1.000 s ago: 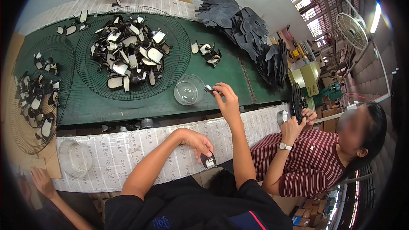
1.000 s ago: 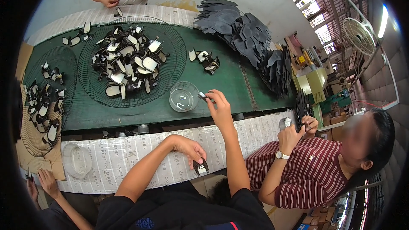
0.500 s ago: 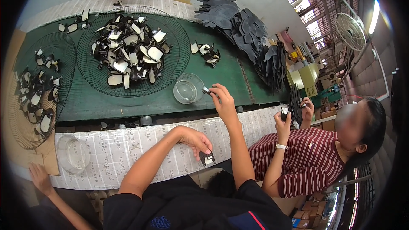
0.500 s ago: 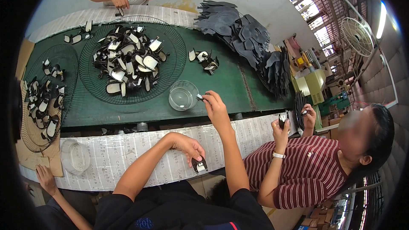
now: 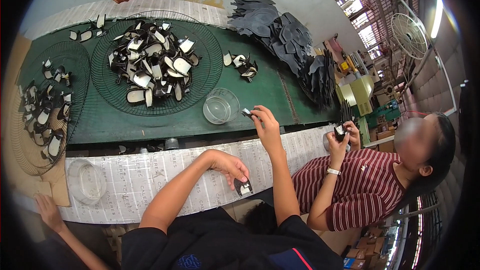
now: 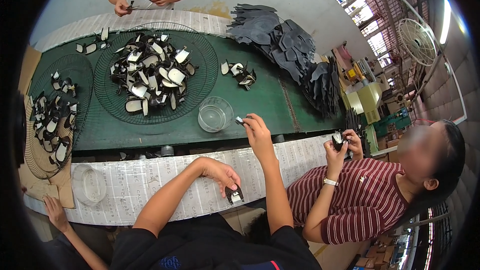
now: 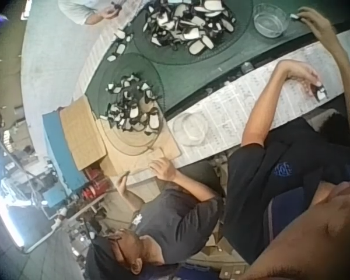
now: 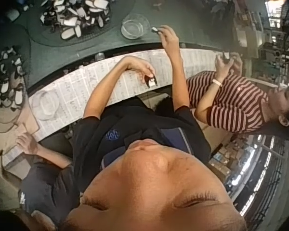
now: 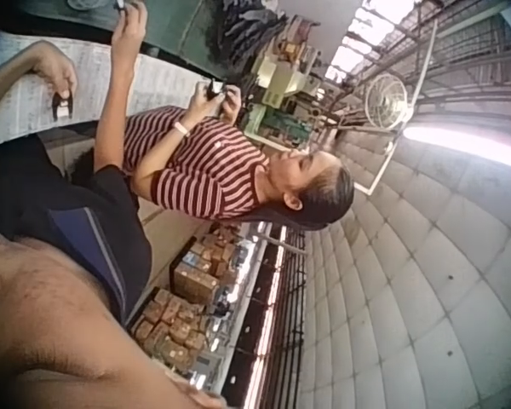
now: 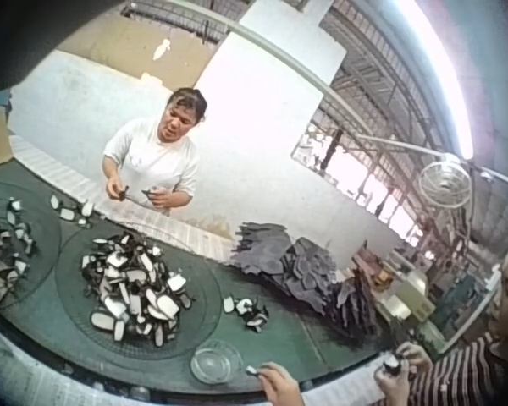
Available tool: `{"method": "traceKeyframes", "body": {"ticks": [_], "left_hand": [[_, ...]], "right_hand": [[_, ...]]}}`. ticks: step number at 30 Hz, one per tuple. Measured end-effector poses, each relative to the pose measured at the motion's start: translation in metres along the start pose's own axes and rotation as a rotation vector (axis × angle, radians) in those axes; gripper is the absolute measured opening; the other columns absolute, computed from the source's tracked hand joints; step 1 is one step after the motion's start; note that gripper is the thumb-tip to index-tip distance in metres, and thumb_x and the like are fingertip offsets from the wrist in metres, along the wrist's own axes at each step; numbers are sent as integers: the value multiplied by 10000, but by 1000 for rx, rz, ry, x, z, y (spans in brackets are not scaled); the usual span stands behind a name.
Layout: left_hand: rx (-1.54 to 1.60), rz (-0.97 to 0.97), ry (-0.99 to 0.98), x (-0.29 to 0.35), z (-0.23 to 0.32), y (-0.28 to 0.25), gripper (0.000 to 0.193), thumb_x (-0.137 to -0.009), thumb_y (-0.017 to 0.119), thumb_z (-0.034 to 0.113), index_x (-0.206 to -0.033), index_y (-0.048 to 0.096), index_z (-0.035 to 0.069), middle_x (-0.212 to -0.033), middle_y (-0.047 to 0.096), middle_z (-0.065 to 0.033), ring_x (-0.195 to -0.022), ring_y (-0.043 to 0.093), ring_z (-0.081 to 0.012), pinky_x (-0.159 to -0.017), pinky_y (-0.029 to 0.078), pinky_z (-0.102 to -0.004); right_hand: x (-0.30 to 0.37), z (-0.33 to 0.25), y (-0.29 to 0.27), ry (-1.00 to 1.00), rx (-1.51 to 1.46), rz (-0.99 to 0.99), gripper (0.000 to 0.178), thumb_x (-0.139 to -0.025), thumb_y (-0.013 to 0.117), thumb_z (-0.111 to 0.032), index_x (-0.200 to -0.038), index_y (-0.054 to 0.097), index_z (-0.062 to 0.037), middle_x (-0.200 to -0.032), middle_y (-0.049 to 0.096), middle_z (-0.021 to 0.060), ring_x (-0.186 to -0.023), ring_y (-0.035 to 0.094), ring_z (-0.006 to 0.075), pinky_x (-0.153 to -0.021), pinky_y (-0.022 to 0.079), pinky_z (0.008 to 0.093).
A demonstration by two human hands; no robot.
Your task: Assemble shoe upper components by applying adhesive and attaching linings or reinforcements.
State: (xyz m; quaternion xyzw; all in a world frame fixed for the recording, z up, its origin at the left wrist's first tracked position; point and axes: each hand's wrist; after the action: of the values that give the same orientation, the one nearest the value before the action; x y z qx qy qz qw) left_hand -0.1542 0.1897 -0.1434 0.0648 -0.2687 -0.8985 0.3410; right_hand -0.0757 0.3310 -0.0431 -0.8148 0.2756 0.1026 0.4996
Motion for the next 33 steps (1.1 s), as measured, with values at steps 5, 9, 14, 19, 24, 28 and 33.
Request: {"method": "traceKeyframes", "body": {"ticks": [5,9,14,19,24,28,33], "left_hand": [[-4,17,-12,2,1,-1,253,-920,668,258,-1061,613,56,-863,619,18,-786,686,-134,-749,558,-262],[-3,1,6,0,-1,2,257,-919,669,259,-1070,609,59,-867,621,22,-776,690,-131,-746,564,-269],[7,-27,18,-5,-5,2,263,-921,667,270,-1070,607,61,-939,645,15,-781,691,-129,-747,563,-262],[-22,-13,14,-2,-6,0,258,-933,649,270,-1083,609,64,-978,656,4,-784,693,-124,-747,565,-257],[-23,-5,13,-3,1,3,209,-934,648,268,-1038,602,92,-883,616,26,-754,701,-140,-714,548,-258],[-49,12,9,-2,3,7,215,-939,642,276,-1046,607,93,-896,623,29,-756,697,-124,-713,548,-253],[-115,45,14,0,0,15,239,-935,645,286,-1069,614,91,-919,632,30,-748,686,-109,-702,537,-239]], "right_hand": [[-6,-6,0,-34,18,65,164,-883,617,15,-1045,636,-3,-1147,611,150,-858,650,266,-679,532,323],[-1,-4,6,-40,-3,54,160,-879,629,1,-1038,646,-7,-1137,623,147,-882,652,257,-682,537,308],[5,-2,3,27,9,138,166,-867,644,-3,-1032,654,-5,-1131,632,148,-904,659,244,-698,547,305],[4,-10,12,11,-11,78,175,-868,639,-9,-1043,656,-3,-1122,637,150,-877,660,230,-693,544,299],[3,-1,8,10,-45,139,165,-868,644,-14,-1032,661,5,-1106,638,156,-872,661,235,-699,546,305],[2,-12,0,1,-88,220,153,-861,650,-7,-1011,667,15,-1082,642,156,-859,666,230,-718,549,310],[15,-17,-14,3,-109,246,157,-849,669,-9,-1003,673,15,-1075,650,151,-841,669,227,-735,548,304]]}}
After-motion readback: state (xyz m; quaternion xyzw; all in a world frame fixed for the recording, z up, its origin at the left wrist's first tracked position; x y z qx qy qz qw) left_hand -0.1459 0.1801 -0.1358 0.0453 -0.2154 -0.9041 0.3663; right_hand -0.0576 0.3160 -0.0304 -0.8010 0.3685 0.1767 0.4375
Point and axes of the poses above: each hand's wrist, its own x-axis away from the middle knuckle, its own y-axis out of the palm, z = x × y
